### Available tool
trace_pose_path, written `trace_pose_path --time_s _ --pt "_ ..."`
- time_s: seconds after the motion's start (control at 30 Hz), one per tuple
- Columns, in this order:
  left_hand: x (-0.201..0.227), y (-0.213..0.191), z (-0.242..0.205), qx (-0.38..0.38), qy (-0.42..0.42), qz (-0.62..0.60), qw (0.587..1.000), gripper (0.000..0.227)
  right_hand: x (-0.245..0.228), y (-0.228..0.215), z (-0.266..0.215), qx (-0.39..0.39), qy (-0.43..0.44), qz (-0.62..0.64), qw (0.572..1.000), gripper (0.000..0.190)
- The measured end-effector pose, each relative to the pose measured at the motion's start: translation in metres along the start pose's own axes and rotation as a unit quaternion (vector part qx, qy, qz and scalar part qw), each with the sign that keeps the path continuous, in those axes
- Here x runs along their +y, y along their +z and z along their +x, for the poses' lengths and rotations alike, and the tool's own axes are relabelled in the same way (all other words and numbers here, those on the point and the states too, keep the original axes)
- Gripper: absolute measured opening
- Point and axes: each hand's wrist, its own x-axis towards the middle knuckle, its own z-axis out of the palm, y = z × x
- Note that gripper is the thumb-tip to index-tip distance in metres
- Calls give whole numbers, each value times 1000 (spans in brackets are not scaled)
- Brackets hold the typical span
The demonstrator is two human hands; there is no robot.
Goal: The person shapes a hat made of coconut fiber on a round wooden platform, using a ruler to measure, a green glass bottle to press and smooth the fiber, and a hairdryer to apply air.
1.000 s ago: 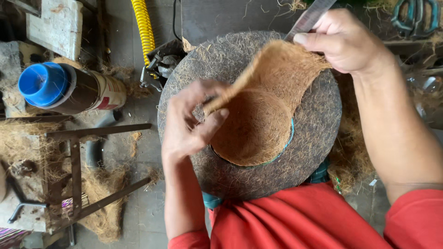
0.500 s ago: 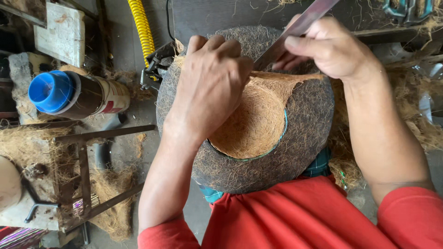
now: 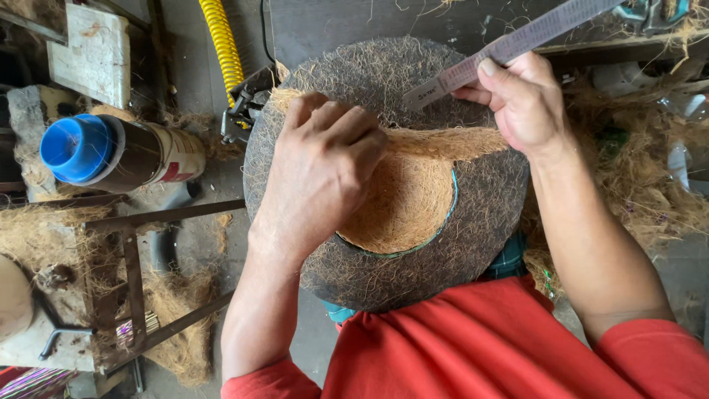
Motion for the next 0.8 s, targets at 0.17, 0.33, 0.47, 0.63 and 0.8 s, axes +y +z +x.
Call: trace_pose_path --time_s 0.17,0.33,0.47,0.63,0.8 --pt "2 -3 -4 4 -3 -5 1000 12 -6 -1 -4 -30 -7 28 999 14" --pt "11 8 7 -42 -29 42 998 10 -19 -8 -13 -21 -19 -11 1000 13" --pt "25 33 36 -93 -37 103 990 28 -10 -14 -18 -11 -35 -41 998 11" --pt "30 67 59 -116 -1 150 982 19 -14 -5 -27 -1 -27 20 999 14" --pt "33 30 39 -51 60 27 996 26 -31 -2 -33 58 -12 -9 998 25"
